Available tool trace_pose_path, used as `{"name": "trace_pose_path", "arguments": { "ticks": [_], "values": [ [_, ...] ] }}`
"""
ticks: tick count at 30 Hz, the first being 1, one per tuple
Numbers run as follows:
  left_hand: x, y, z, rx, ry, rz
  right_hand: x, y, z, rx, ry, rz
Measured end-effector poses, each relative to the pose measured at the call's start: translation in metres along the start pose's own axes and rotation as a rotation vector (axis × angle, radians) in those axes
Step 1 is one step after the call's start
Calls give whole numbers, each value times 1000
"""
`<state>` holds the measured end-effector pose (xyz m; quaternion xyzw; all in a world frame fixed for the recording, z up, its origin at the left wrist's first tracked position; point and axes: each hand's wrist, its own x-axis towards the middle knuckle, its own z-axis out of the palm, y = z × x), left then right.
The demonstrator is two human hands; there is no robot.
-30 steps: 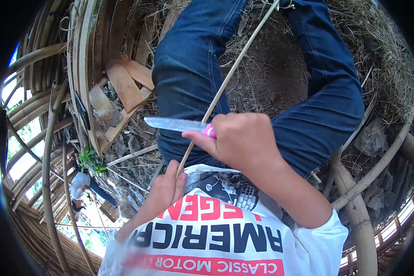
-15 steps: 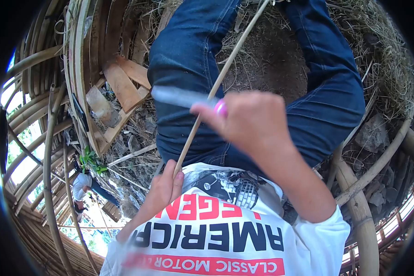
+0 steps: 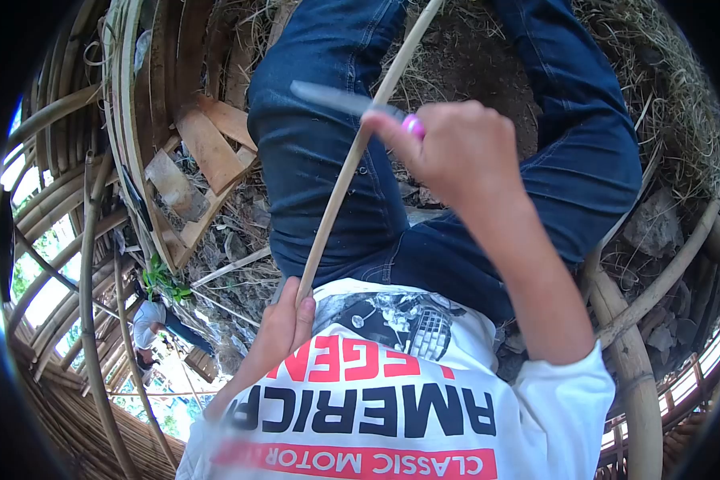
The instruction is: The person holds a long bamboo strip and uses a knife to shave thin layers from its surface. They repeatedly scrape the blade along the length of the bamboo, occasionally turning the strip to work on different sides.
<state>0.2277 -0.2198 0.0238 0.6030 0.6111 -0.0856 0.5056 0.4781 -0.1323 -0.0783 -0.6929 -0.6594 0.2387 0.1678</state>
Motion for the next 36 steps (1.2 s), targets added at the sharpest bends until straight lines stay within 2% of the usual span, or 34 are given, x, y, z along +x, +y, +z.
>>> {"name": "trace_pose_path", "arguments": {
  "ticks": [3, 5, 6, 11, 16, 19, 21, 22, 23, 25, 27, 33, 36],
  "values": [
    [-2, -1, -2, -40, -4, -56, -2, -7, -10, 13, -30, 5],
    [0, 1, -4, -29, -39, -85, -24, -33, -3, 103, 12, -154],
    [-3, 2, -4, -14, -88, -132, -32, -42, 1, 126, -43, -165],
    [1, 2, -2, -20, -9, -55, -5, -14, 4, 44, -64, 9],
    [-1, -1, -2, 53, -7, 27, -18, -28, -6, -14, -31, -64],
    [-2, 0, -2, 14, -33, 0, -26, -35, 2, 73, -6, -131],
    [-2, -2, -1, 37, -18, 3, -4, -12, 1, 24, -50, 82],
    [-2, -1, -1, 33, -11, -1, 3, 2, 0, -13, 58, 39],
    [0, 0, -1, 28, 0, 0, 3, 2, 0, -13, 64, 38],
    [-3, -3, 0, 29, -13, -1, -3, -11, -8, -12, -12, 20],
    [0, -3, 2, 25, -19, -6, -26, -35, -2, 67, -49, -119],
    [0, 1, 2, 44, -14, -10, -1, -5, 1, 3, 1, 31],
    [-2, -1, 1, 27, 2, 9, -5, -11, -9, 0, 0, 10]
  ]
}}
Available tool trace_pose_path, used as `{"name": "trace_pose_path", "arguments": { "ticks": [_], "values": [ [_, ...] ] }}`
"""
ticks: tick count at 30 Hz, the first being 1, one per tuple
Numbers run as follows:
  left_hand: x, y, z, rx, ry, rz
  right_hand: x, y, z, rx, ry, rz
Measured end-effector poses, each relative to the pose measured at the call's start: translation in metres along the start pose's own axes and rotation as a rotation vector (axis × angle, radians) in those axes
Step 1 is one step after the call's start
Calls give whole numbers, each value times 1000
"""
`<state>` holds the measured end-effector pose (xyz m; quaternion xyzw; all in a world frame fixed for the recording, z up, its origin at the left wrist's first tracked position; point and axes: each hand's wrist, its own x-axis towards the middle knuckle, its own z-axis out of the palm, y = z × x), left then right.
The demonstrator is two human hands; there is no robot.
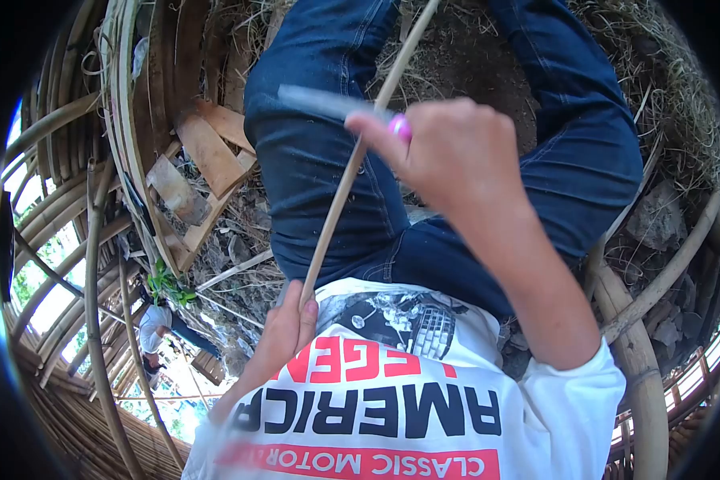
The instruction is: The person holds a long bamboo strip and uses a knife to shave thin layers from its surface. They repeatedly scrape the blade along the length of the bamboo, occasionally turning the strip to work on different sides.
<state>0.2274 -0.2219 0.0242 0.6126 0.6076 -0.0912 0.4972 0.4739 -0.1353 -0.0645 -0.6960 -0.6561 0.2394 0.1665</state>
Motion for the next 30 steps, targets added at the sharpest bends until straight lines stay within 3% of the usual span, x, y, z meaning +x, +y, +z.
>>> {"name": "trace_pose_path", "arguments": {
  "ticks": [3, 6, 10, 13, 16, 23, 26, 30],
  "values": [
    [-2, -2, 0, -10, -85, -120, -24, -20, 9, 59, -78, -81],
    [1, 3, 0, -7, -35, -73, 2, 2, 13, 26, -44, 71],
    [-1, -3, -1, -35, -19, -37, 10, 8, 5, 29, 33, 54],
    [0, -4, -1, -22, -34, -15, -15, -15, 10, 70, -18, -93],
    [1, -6, -1, -49, -65, -64, 9, 5, 13, 25, 8, 79],
    [4, -6, -7, -23, -42, -78, 11, 8, 11, 10, 115, 52],
    [2, -7, -8, -18, -109, -185, 0, -1, 17, 73, 52, -66],
    [2, -10, -9, -70, -102, -202, 37, 37, 12, 3, 139, 79]
  ]
}}
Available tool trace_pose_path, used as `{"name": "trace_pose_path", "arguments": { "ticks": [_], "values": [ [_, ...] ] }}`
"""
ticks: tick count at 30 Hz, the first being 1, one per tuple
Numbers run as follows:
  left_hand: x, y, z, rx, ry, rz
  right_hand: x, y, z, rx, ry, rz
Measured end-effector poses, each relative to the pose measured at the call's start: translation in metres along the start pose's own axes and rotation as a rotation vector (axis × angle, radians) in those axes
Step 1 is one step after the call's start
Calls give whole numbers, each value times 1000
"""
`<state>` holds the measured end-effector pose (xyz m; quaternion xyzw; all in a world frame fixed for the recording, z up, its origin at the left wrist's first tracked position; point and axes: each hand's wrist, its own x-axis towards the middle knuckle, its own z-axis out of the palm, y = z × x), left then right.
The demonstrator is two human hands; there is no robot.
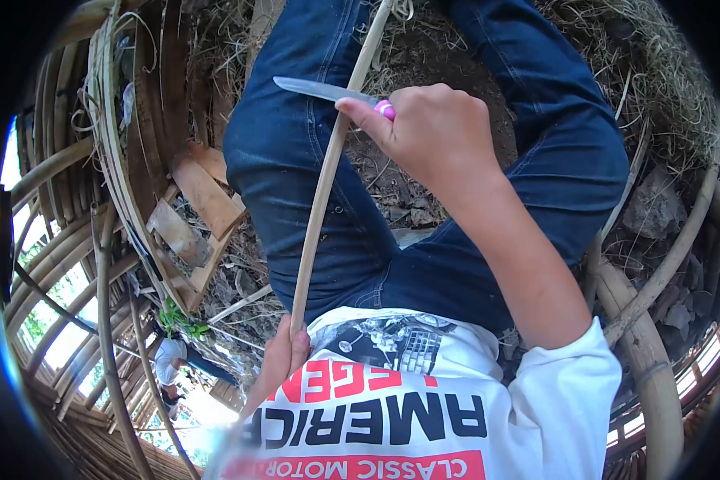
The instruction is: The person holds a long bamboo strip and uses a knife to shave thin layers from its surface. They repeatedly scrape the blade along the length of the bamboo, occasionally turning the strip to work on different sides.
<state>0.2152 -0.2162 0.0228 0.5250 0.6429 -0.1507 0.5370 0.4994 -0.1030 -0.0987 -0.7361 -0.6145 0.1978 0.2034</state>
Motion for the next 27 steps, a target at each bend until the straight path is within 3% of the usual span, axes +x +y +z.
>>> {"name": "trace_pose_path", "arguments": {
  "ticks": [4, 5, 10, 14, 16, 21, 23, 24, 27],
  "values": [
    [1, 3, -1, 16, -3, -5, -23, -24, -7, -20, -39, -116],
    [1, 3, -1, -10, -13, -26, -33, -31, -2, 94, -120, -144],
    [-1, 7, -2, 26, -4, -31, 7, 3, 1, 41, -54, 53],
    [3, 3, -1, 10, -9, -23, -16, -21, -7, 88, -125, -105],
    [1, 3, 0, -2, -9, -44, -24, -23, 8, 144, -80, -85],
    [10, 7, -8, -170, -56, 36, -15, -19, -9, 171, -83, -8],
    [13, 5, -13, -321, -221, 136, -44, -43, -14, 233, -94, -129],
    [11, 12, -16, -528, -311, 25, -59, -53, -16, 304, -131, -161],
    [5, 34, -22, -603, -363, -68, -85, -68, -12, 343, -137, -141]
  ]
}}
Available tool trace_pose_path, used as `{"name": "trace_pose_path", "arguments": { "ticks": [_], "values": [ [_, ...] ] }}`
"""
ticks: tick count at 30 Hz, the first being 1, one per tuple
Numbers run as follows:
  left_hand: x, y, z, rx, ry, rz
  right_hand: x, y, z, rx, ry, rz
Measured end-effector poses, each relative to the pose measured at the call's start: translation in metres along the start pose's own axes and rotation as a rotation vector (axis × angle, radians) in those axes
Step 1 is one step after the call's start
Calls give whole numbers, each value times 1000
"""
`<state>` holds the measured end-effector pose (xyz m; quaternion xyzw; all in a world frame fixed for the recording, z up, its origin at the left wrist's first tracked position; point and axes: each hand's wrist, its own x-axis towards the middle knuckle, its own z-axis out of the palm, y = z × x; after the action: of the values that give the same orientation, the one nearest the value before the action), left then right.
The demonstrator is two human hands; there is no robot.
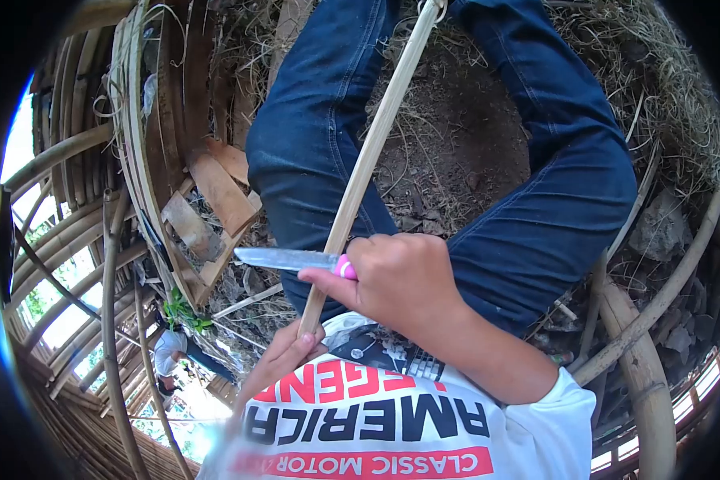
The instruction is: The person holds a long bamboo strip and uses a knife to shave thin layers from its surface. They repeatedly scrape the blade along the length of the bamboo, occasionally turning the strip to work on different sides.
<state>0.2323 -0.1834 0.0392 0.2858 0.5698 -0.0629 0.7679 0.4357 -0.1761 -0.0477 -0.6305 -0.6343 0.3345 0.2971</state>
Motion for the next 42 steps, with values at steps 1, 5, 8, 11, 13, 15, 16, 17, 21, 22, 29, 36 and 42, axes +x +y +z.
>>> {"name": "trace_pose_path", "arguments": {
  "ticks": [1, 5, 8, 11, 13, 15, 16, 17, 21, 22, 29, 36, 42],
  "values": [
    [0, -2, 0, 3, 4, -4, -2, -1, 1, 6, 1, 2],
    [1, -10, -2, -89, -74, 12, -8, 0, 0, 2, -1, 42],
    [4, -11, 0, -84, -60, 17, -7, 6, 3, -28, 0, 48],
    [8, -13, 1, -64, -14, 31, -4, 11, 11, -50, 8, 47],
    [9, -12, 1, -62, 12, 45, -2, 13, 14, -39, 16, 44],
    [8, -10, 1, -52, 43, 23, -1, 15, 17, -84, 38, 27],
    [8, -10, 1, -54, 46, 17, 1, 17, 17, -79, 33, 29],
    [7, -10, 0, -48, 33, 21, 5, 21, 15, -114, 82, 32],
    [2, -6, -1, -156, 33, -28, 14, 30, 9, -110, 117, 60],
    [1, -8, -5, -157, 31, -29, 15, 29, 9, -94, 117, 64],
    [-2, -14, -10, -140, -61, 7, 7, 23, 12, -75, 64, 12],
    [0, -21, -21, -175, -120, 11, 5, 18, 12, -36, 54, 18],
    [-1, -14, -12, -156, -11, -49, 24, 40, 12, -152, 148, 77]
  ]
}}
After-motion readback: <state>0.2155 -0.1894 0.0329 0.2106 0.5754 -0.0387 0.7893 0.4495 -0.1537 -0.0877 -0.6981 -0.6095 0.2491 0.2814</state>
